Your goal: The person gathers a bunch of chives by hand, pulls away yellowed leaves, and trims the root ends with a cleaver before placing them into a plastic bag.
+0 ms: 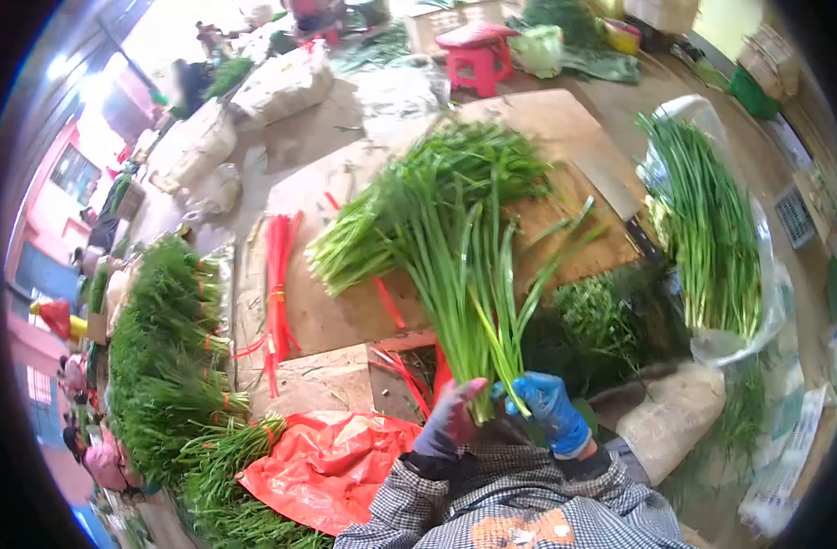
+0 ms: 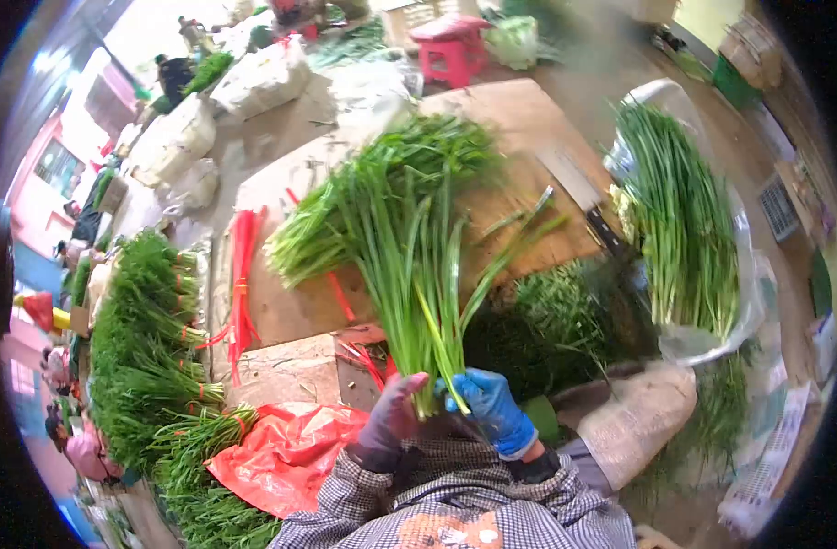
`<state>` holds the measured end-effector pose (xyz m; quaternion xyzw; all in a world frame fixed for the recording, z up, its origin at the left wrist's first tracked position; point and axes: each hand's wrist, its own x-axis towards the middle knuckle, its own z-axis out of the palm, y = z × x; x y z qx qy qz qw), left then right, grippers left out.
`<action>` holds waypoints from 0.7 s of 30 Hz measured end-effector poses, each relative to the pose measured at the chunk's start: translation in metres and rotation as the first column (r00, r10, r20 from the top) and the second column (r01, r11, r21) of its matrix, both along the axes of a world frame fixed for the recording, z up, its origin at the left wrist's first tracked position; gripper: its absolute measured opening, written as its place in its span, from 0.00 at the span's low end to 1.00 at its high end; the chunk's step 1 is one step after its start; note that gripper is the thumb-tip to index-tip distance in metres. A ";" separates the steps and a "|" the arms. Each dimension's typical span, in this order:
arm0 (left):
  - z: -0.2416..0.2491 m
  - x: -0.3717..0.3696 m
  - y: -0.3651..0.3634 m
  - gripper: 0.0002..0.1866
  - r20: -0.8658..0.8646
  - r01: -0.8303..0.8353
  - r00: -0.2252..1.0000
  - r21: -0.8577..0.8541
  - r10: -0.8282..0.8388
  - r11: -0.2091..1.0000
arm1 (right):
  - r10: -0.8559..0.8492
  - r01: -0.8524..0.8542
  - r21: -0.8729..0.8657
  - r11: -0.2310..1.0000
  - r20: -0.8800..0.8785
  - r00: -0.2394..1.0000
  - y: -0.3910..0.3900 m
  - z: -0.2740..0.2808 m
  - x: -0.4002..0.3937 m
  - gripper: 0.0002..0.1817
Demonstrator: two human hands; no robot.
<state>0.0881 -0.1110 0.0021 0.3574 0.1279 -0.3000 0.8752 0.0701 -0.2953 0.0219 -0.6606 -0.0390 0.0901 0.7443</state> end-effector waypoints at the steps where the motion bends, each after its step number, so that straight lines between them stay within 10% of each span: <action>1: -0.002 -0.001 -0.003 0.27 -0.036 0.034 0.999 -0.053 -0.036 0.998 | 0.081 -0.021 -0.216 0.976 0.273 0.959 -0.001 0.001 0.005 0.09; 3: 0.008 0.006 -0.011 0.30 0.001 0.124 0.992 -0.201 -0.127 0.972 | 0.090 -0.076 0.083 0.994 -0.178 0.980 0.004 0.001 -0.001 0.09; 4: -0.004 0.006 -0.013 0.33 -0.011 0.074 0.997 -0.159 -0.077 0.985 | 0.157 -0.069 -0.261 0.963 0.336 0.929 0.004 -0.003 0.005 0.12; 7: -0.004 0.009 -0.018 0.32 0.003 0.064 0.998 -0.274 -0.066 0.960 | 0.034 -0.022 0.054 0.998 -0.220 0.975 0.001 -0.026 -0.002 0.11; 12: -0.007 0.009 -0.016 0.30 0.054 0.063 0.997 -0.262 -0.051 0.963 | 0.115 -0.124 -0.032 0.992 -0.208 0.971 0.005 0.033 0.002 0.15; 14: -0.006 0.009 -0.015 0.26 0.032 -0.005 0.999 0.022 0.005 1.000 | 0.154 -0.178 -0.092 0.980 -0.226 0.962 -0.010 0.015 0.006 0.14; 16: -0.010 0.009 -0.018 0.25 -0.008 -0.033 0.999 0.008 0.033 0.999 | 0.009 0.105 -0.437 0.893 0.250 0.968 -0.034 -0.033 0.017 0.10; 18: -0.010 0.008 -0.021 0.23 -0.051 -0.062 0.997 -0.004 0.062 0.998 | -0.126 0.141 -0.342 0.929 0.067 0.990 -0.037 -0.018 0.028 0.08; 21: -0.011 0.004 -0.032 0.19 -0.125 -0.028 0.992 0.044 0.034 0.999 | -0.141 0.297 -0.351 0.888 0.407 0.902 -0.014 0.016 0.043 0.11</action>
